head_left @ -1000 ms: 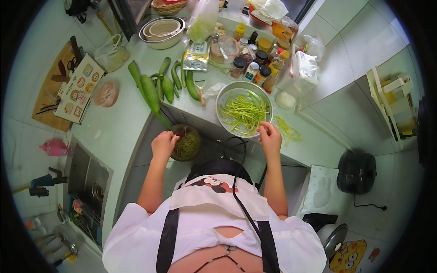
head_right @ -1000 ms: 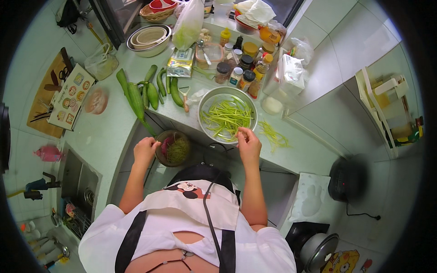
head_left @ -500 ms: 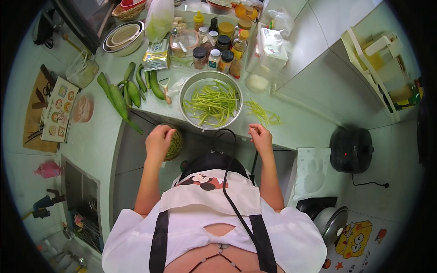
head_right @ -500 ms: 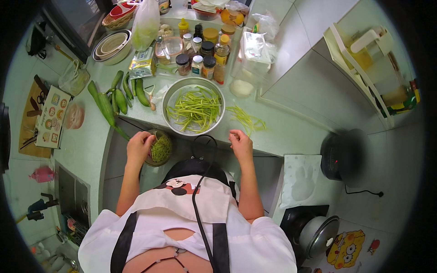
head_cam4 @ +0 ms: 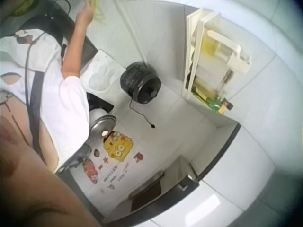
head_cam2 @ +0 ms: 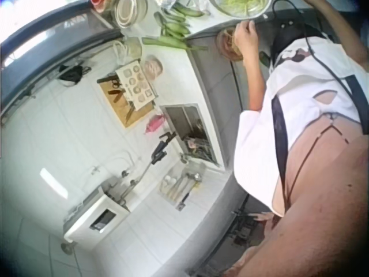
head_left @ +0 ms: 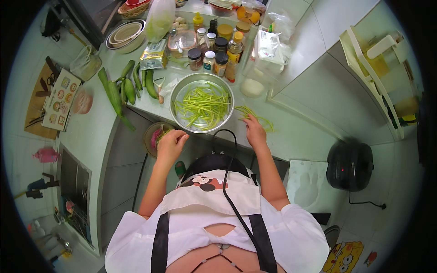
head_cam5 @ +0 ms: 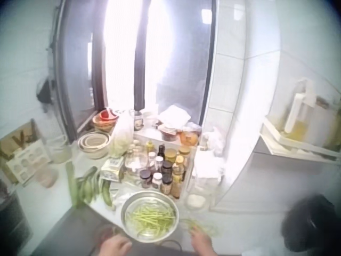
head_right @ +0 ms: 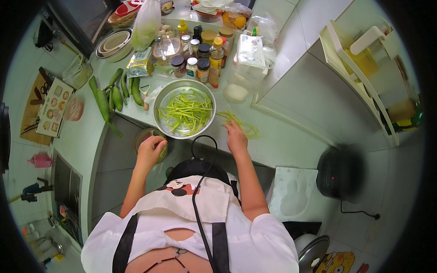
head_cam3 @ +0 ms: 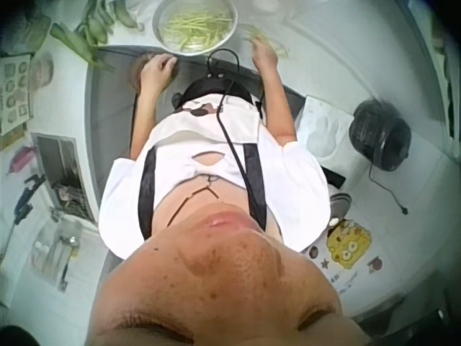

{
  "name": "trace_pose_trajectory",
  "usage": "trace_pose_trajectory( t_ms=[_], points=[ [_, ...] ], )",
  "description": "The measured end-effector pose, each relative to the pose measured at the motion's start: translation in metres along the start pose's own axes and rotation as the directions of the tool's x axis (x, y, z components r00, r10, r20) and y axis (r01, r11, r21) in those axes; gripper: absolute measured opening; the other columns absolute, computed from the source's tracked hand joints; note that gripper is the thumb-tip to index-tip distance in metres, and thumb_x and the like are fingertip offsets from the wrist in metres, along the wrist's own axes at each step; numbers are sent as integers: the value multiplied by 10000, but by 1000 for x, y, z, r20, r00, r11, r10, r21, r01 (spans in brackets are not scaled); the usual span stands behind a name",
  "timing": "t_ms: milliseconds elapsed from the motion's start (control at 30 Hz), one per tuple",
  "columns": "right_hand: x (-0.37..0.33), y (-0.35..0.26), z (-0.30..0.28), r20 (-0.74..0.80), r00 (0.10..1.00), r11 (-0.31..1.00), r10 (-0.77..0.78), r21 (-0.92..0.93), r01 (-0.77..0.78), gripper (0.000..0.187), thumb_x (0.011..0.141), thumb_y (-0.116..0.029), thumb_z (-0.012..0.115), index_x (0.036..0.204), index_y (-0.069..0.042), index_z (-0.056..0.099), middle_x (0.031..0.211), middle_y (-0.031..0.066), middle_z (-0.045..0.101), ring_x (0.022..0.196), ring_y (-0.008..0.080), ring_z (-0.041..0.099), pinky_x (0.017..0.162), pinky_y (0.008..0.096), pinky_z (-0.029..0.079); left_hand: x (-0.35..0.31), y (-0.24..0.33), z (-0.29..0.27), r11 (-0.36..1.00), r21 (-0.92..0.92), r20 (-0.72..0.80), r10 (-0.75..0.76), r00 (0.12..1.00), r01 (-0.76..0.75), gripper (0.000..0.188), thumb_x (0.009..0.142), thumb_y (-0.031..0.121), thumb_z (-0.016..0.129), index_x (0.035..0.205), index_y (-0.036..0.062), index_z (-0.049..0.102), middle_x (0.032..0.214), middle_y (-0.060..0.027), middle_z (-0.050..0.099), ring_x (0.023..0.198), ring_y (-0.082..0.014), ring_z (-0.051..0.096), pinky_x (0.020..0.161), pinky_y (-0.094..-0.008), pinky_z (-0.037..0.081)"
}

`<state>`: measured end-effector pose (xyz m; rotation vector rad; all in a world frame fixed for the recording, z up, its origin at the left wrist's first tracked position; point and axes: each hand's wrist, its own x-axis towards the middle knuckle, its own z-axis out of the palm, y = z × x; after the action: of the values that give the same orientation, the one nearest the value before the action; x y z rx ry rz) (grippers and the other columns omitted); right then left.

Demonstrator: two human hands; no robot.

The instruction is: The person peels long green vegetables by hand, pulling off thin strips and placing them into a metal bowl on the counter.

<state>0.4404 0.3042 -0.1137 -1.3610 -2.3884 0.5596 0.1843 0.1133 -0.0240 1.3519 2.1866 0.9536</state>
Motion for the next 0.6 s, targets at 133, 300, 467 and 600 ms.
trace_pose_trajectory(
  t_ms=[133,300,467,600],
  points=[
    [18,-8,6,79,995,988,-57,-138,67,320,790,-69,610,1110,-87,617,1263,144,530,1118,339,527,919,411,454,-16,3,-2,998,-51,-28,-48,998,47,172,831,222,642,862,55,669,777,-103,608,702,-272,600,632,-370,461],
    [44,9,12,-134,989,997,-63,25,67,366,770,-46,626,1135,-41,600,1255,148,536,1088,351,543,892,427,464,-30,3,-10,994,-68,-64,-90,994,86,175,832,211,635,878,47,672,795,-113,618,707,-273,604,642,-359,465],
    [59,11,-33,-135,938,731,318,665,-152,344,867,-62,587,1206,-17,559,1173,97,594,1025,213,595,834,302,503,-34,-5,-21,994,-39,-16,-99,995,99,174,833,202,633,886,40,669,784,-121,609,698,-272,599,634,-362,460],
    [43,-22,-71,-7,889,258,457,958,-126,313,929,-59,531,1233,17,534,1143,68,599,999,126,597,815,249,513,-27,0,-31,991,-122,-12,-52,999,50,159,835,184,628,891,40,668,770,-117,598,677,-258,589,623,-351,453]
  ],
)
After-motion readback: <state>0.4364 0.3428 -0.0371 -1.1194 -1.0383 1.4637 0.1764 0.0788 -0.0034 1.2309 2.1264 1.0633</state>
